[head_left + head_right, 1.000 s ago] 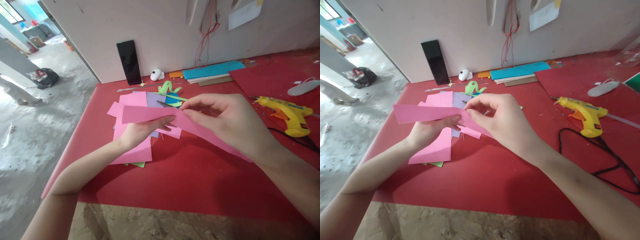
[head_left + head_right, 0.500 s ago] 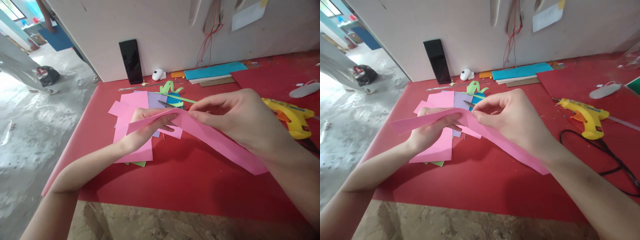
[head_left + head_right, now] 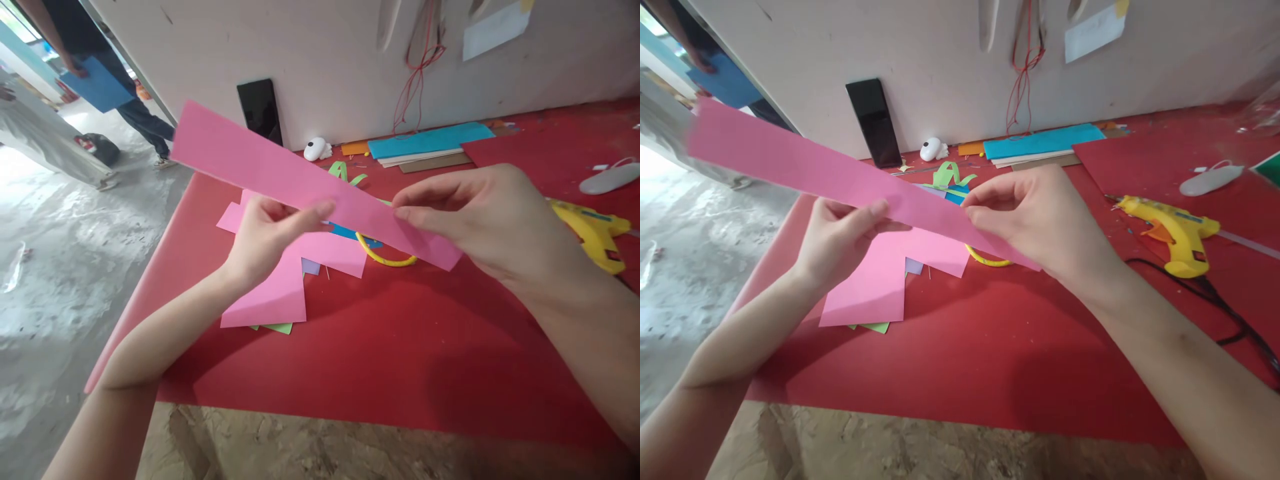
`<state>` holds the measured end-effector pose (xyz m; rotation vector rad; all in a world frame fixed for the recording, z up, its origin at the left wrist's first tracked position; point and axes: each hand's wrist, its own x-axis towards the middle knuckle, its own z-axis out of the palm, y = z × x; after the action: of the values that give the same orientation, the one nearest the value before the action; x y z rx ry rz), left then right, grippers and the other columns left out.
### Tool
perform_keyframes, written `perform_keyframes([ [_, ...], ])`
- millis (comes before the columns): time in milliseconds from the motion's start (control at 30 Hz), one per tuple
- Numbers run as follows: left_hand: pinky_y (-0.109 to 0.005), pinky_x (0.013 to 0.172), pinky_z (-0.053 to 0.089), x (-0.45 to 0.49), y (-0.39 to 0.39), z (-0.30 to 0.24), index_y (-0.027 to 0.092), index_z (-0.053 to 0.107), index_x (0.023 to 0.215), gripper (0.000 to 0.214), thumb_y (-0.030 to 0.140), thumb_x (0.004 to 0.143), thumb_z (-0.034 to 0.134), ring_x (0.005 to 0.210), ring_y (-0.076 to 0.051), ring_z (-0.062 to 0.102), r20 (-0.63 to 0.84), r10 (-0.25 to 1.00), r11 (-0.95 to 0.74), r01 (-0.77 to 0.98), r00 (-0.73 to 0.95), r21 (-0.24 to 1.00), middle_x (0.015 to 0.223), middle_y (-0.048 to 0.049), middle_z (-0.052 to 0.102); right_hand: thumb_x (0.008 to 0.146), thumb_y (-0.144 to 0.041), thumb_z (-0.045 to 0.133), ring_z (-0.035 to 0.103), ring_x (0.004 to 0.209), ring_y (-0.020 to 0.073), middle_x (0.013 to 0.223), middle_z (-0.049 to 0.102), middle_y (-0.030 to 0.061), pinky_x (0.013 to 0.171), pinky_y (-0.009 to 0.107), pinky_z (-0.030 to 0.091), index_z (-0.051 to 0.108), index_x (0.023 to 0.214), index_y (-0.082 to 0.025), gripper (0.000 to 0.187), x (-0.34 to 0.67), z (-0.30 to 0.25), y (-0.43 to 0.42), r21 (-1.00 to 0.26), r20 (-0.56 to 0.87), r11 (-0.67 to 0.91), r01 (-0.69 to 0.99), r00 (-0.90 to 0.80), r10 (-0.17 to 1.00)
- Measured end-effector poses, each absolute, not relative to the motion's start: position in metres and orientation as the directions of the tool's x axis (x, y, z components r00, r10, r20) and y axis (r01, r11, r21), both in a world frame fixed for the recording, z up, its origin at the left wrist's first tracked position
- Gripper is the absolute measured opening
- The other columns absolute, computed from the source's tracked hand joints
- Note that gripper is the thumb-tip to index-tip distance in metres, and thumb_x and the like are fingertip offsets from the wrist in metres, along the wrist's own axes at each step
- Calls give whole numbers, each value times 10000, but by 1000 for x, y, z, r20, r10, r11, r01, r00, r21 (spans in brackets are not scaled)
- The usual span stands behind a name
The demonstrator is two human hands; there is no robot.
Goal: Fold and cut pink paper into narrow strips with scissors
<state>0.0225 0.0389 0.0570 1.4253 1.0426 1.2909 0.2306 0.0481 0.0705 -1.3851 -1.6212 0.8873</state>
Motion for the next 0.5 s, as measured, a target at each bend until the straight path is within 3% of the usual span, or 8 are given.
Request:
perform_keyframes([
  [67, -289, 699, 611, 26, 36, 53, 204, 735, 738, 224, 422, 723, 786, 754, -175, 723, 127, 974, -147, 95, 189, 985, 743, 13, 738, 661, -303, 674, 624, 657, 156, 708, 721, 18, 642, 326, 463, 729, 674, -209, 110, 226, 68, 46, -893, 136, 172, 417, -114, 984],
  [200, -270, 697, 600, 29, 30, 50, 207, 745, 714, 251, 456, 743, 766, 748, -183, 730, -41, 984, -9, 273, 176, 962, 729, 8, 757, 699, -323, 662, 625, 659, 165, 688, 700, 10, 667, 333, 488, 703, 655, -226, 114, 219, 66, 40, -871, 138, 225, 437, -222, 965],
  [333, -286, 768, 604, 24, 30, 52, 222, 747, 737, 254, 471, 781, 730, 727, -177, 734, 7, 991, -42, 256, 136, 966, 713, 31, 755, 693, -312, 666, 632, 662, 190, 695, 702, 17, 655, 355, 478, 700, 627, -236, 105, 221, 66, 40, -882, 84, 171, 439, -211, 974],
  [500, -363, 820, 601, 10, 39, 52, 223, 751, 747, 282, 504, 733, 760, 758, -218, 733, 124, 990, -101, 272, -68, 957, 702, 22, 743, 684, -338, 700, 625, 686, 209, 729, 701, 36, 638, 365, 465, 726, 656, -242, 103, 229, 68, 48, -903, 33, 104, 417, -174, 984],
])
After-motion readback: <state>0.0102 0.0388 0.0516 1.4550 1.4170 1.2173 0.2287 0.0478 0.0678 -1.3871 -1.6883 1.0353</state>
